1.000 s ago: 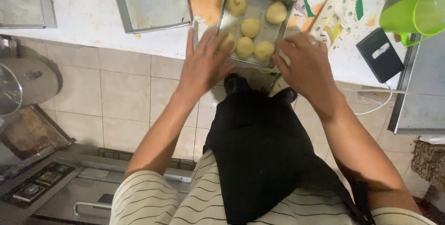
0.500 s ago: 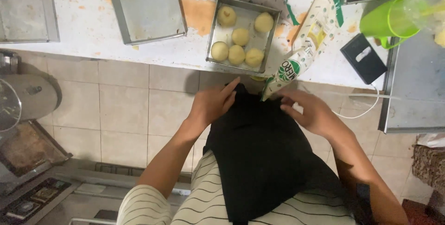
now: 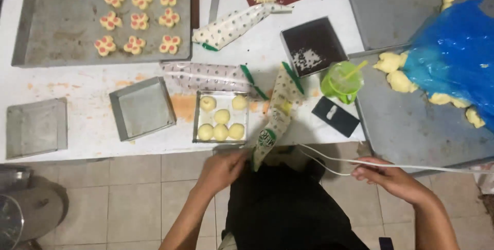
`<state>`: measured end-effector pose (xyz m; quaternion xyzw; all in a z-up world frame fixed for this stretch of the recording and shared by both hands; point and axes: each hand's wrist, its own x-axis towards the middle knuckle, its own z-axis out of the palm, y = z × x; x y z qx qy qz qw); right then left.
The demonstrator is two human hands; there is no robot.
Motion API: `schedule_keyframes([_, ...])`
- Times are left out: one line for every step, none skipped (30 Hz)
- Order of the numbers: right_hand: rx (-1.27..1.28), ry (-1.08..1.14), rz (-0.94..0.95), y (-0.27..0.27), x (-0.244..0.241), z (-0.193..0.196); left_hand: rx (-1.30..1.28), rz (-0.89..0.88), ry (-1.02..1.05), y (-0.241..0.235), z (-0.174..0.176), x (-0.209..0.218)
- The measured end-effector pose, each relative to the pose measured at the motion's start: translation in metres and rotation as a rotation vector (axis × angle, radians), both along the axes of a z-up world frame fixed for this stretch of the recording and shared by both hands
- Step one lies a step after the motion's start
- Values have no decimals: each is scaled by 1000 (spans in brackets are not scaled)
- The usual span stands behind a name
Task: The person shapes small portions of dough into round balls by hand and places them into a metal baking tray. They repeatedly pick up dough pieces, roll them between their palms, and arrange them in the tray.
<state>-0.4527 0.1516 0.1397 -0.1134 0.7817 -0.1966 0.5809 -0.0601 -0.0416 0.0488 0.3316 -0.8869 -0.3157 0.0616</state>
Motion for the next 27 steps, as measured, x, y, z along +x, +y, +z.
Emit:
schedule_keyframes([-11,-6,0,11,-20,-13,-11,0,-6,-13,12,-7])
schedule_keyframes([-33,-24,2,22,-45,-24,213,305,-303,-26,23,-19])
schedule_keyframes([-55,-42,4,33,-70,-36,434,619,-595,-39,34,-32])
schedule_keyframes([-51,-51,10,43,-89,-44,437,625,-604,-42,38,-33])
schedule_keyframes([-55,-56,7,52,-107,-52,284,624,-608,-46,42,-34])
schedule_keyframes([-72,-57,12,54,-128,-62,123,629,-603,-53,48,-35])
schedule_keyframes([-79,-63,25,53,-137,-57,118,644,-605,-40,63,-50])
schedule_keyframes([-58,-63,38,52,-147,-51,187,670,-589,-26,79,-68])
schedule_keyframes([-36,-62,51,51,-157,-46,256,694,-571,-13,94,-85])
schedule_keyframes([-37,-68,67,58,-177,-62,258,711,-574,4,90,-97])
schedule_keyframes([-22,-21,152,64,-197,-79,283,686,-579,19,86,-108])
schedule_keyframes([-8,31,227,72,-216,-94,306,651,-580,33,82,-122])
schedule_keyframes([-8,31,234,70,-228,-91,307,657,-579,48,80,-134])
schedule_keyframes([0,-1,264,71,-239,-89,325,723,-598,62,77,-146])
schedule_keyframes([9,-34,294,71,-249,-87,342,790,-616,75,74,-157])
schedule_keyframes([16,-36,300,71,-259,-79,350,794,-619,86,75,-168])
schedule_keyframes([13,-2,366,71,-266,-72,311,810,-567,98,76,-176])
schedule_keyframes([6,24,441,68,-269,-66,269,837,-520,111,80,-180])
schedule_keyframes([9,15,456,74,-280,-77,274,852,-528,127,69,-178])
schedule_keyframes([-43,12,439,73,-289,-88,147,902,-493,133,59,-176])
schedule_keyframes([-96,9,421,72,-297,-99,18,948,-457,140,51,-174])
schedule_keyframes([-105,8,428,67,-298,-98,11,957,-455,143,53,-178])
schedule_keyframes([-118,53,436,62,-297,-97,66,963,-475,147,56,-181])
schedule_keyframes([-124,99,447,58,-297,-95,130,972,-495,153,56,-185])
schedule_keyframes([-127,100,458,62,-302,-111,132,983,-493,148,58,-189])
schedule_keyframes([-221,63,429,63,-307,-127,208,934,-582,147,59,-191])
schedule_keyframes([-314,25,399,64,-306,-146,286,882,-668,144,57,-188])
